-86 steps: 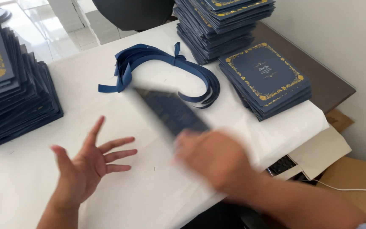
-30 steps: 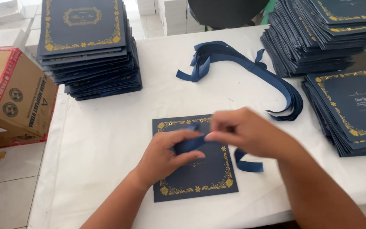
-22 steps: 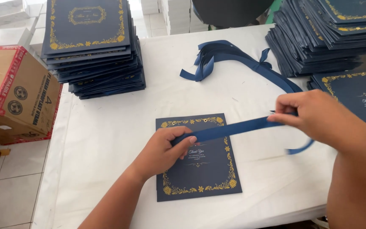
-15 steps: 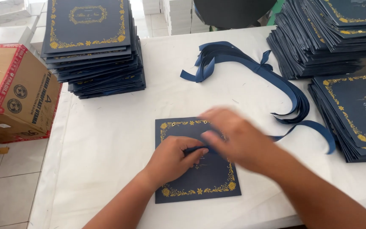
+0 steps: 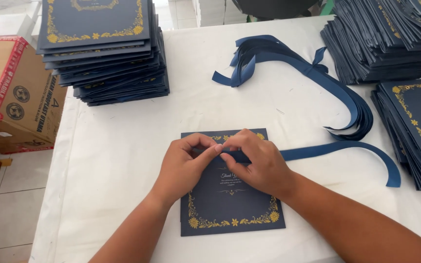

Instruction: Assembling gift bags by threading ribbons through pre-punched holes and tying them to form handles.

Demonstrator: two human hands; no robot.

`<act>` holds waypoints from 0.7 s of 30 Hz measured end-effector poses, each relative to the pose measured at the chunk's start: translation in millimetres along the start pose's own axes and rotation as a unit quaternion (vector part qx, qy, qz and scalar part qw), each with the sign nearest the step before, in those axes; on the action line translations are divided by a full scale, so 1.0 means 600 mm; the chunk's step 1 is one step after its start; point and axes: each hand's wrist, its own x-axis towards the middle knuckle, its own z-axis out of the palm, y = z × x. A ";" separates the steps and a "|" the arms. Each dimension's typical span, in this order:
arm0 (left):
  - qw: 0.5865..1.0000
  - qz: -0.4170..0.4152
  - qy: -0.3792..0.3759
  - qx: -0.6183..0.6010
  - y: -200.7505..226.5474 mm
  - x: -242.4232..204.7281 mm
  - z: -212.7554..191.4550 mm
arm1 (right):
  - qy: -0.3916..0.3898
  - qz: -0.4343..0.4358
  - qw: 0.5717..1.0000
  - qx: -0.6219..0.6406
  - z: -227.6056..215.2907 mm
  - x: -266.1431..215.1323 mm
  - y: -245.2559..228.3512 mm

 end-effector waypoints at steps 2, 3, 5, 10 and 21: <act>1.000 -0.008 -0.001 -0.018 -0.002 0.000 -0.001 | 0.011 -0.028 0.999 -0.011 -0.009 0.005 -0.009; 0.999 -0.024 -0.011 -0.035 -0.001 -0.001 -0.001 | 0.012 -0.035 0.999 0.001 -0.014 0.009 -0.015; 0.997 -0.044 -0.022 -0.051 -0.007 -0.001 0.000 | 0.012 -0.039 0.999 0.015 -0.020 0.012 -0.022; 0.995 0.043 0.010 -0.091 0.007 -0.003 -0.001 | 0.003 -0.047 0.999 -0.002 -0.031 0.023 -0.034; 0.982 0.185 0.028 -0.011 -0.003 -0.003 -0.002 | 0.053 0.027 0.996 0.073 -0.025 0.019 -0.026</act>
